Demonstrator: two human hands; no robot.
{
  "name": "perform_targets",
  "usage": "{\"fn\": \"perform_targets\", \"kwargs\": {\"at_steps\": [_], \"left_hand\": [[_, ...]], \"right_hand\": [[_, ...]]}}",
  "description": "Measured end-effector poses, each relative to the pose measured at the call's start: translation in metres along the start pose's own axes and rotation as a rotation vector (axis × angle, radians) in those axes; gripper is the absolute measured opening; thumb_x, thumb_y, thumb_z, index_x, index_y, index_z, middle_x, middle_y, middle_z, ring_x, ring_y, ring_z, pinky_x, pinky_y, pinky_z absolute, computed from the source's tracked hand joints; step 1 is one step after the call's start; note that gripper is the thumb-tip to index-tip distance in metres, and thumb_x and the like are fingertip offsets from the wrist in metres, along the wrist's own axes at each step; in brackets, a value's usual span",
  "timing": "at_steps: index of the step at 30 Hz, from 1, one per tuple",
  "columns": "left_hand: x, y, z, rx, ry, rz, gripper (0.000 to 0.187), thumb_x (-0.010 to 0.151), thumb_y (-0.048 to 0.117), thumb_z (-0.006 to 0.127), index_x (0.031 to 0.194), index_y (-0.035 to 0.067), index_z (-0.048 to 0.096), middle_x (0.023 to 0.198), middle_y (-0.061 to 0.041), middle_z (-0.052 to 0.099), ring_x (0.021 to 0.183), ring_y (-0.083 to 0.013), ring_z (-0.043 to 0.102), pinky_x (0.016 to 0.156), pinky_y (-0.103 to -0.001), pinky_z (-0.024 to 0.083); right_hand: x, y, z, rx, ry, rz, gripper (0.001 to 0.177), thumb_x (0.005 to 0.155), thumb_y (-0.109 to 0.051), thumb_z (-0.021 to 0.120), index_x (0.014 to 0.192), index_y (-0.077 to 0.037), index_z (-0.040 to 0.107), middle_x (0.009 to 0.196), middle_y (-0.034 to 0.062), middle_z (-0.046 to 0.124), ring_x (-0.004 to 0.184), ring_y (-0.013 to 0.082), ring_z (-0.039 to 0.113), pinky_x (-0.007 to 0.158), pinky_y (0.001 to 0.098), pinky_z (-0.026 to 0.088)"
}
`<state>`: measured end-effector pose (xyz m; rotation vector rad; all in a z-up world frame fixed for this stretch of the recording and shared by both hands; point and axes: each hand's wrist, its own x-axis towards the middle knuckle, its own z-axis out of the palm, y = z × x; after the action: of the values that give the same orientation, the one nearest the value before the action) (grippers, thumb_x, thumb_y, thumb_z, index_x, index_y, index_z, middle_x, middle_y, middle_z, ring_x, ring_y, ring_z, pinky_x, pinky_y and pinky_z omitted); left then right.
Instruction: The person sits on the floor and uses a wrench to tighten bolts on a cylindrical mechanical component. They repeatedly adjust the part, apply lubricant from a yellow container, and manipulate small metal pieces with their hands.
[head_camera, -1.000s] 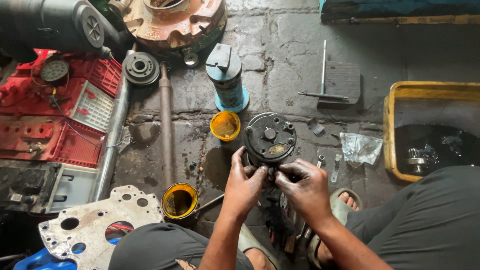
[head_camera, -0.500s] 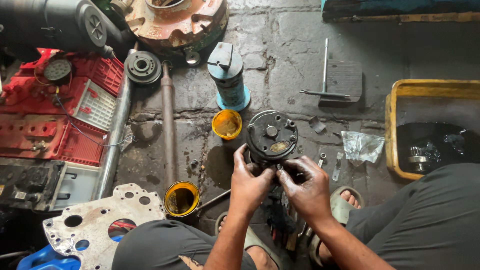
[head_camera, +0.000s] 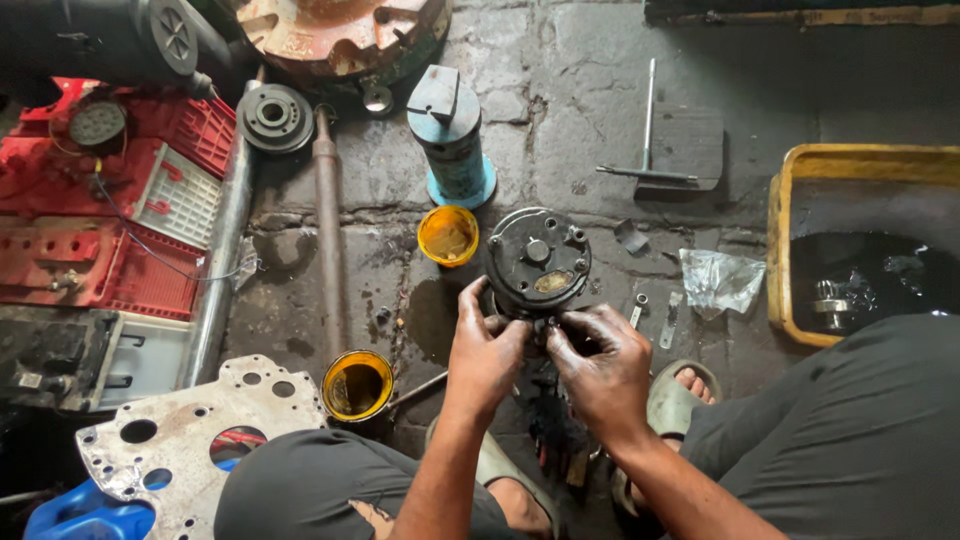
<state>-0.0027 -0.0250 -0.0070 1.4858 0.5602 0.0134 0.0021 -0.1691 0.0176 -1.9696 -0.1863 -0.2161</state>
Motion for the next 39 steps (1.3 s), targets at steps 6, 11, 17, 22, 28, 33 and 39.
{"fn": "perform_targets", "kwargs": {"at_steps": [6, 11, 17, 22, 28, 33, 39], "left_hand": [[0.004, -0.01, 0.0, -0.007, -0.014, 0.049, 0.076, 0.082, 0.004, 0.068, 0.15, 0.006, 0.033, 0.097, -0.014, 0.074, 0.081, -0.0145, 0.069, 0.068, -0.028, 0.057], [0.001, -0.005, -0.001, 0.014, -0.016, 0.029, 0.078, 0.082, 0.004, 0.068, 0.15, 0.005, 0.032, 0.097, -0.015, 0.074, 0.081, -0.0159, 0.07, 0.07, -0.03, 0.058], [0.0, -0.002, 0.001, -0.005, -0.013, 0.056, 0.08, 0.081, 0.004, 0.069, 0.151, 0.005, 0.031, 0.103, -0.016, 0.075, 0.088, -0.0165, 0.072, 0.075, -0.029, 0.059], [-0.001, -0.001, 0.0, -0.062, -0.026, -0.01, 0.08, 0.083, 0.005, 0.069, 0.152, 0.006, 0.029, 0.101, -0.017, 0.073, 0.084, -0.0175, 0.07, 0.069, -0.03, 0.057], [-0.003, -0.001, 0.0, -0.144, -0.038, -0.004, 0.073, 0.089, 0.011, 0.07, 0.151, 0.005, 0.032, 0.105, -0.017, 0.072, 0.087, -0.016, 0.07, 0.07, -0.029, 0.059], [-0.004, 0.0, 0.001, -0.128, -0.037, 0.014, 0.071, 0.09, 0.012, 0.07, 0.15, 0.005, 0.034, 0.107, -0.017, 0.073, 0.088, -0.0159, 0.071, 0.071, -0.029, 0.059], [-0.001, -0.001, -0.001, -0.117, -0.023, -0.021, 0.069, 0.089, 0.012, 0.07, 0.149, 0.006, 0.036, 0.104, -0.015, 0.073, 0.083, -0.0139, 0.069, 0.066, -0.028, 0.056]], "right_hand": [[0.002, 0.001, 0.002, -0.005, 0.012, -0.05, 0.016, 0.078, -0.004, 0.078, 0.092, 0.004, 0.074, 0.082, 0.0093, 0.069, 0.071, 0.0175, 0.069, 0.066, 0.0294, 0.053], [0.0, 0.002, 0.001, -0.007, -0.002, -0.093, 0.016, 0.08, -0.003, 0.077, 0.094, 0.004, 0.075, 0.082, 0.0103, 0.067, 0.07, 0.0187, 0.067, 0.065, 0.0303, 0.053], [0.001, 0.011, 0.003, -0.031, 0.022, -0.117, 0.015, 0.078, -0.004, 0.081, 0.082, 0.004, 0.069, 0.077, 0.0111, 0.064, 0.067, 0.0197, 0.064, 0.063, 0.0329, 0.05], [0.004, 0.018, 0.007, -0.033, -0.012, 0.054, 0.033, 0.077, -0.01, 0.088, 0.067, 0.003, 0.06, 0.067, 0.0109, 0.061, 0.059, 0.0186, 0.058, 0.056, 0.0353, 0.045], [0.0, 0.007, 0.001, 0.128, -0.039, 0.093, 0.02, 0.081, -0.012, 0.083, 0.087, -0.002, 0.067, 0.078, 0.0002, 0.068, 0.066, 0.0076, 0.062, 0.057, 0.0248, 0.051], [-0.006, 0.021, 0.011, 0.178, -0.023, 0.148, 0.013, 0.086, -0.008, 0.079, 0.091, 0.0, 0.069, 0.076, 0.004, 0.067, 0.067, 0.0083, 0.059, 0.061, 0.0258, 0.049], [-0.006, 0.019, 0.011, 0.175, 0.038, 0.078, 0.022, 0.082, -0.009, 0.081, 0.094, -0.002, 0.065, 0.084, 0.0001, 0.068, 0.076, 0.006, 0.062, 0.068, 0.0238, 0.052]]}}
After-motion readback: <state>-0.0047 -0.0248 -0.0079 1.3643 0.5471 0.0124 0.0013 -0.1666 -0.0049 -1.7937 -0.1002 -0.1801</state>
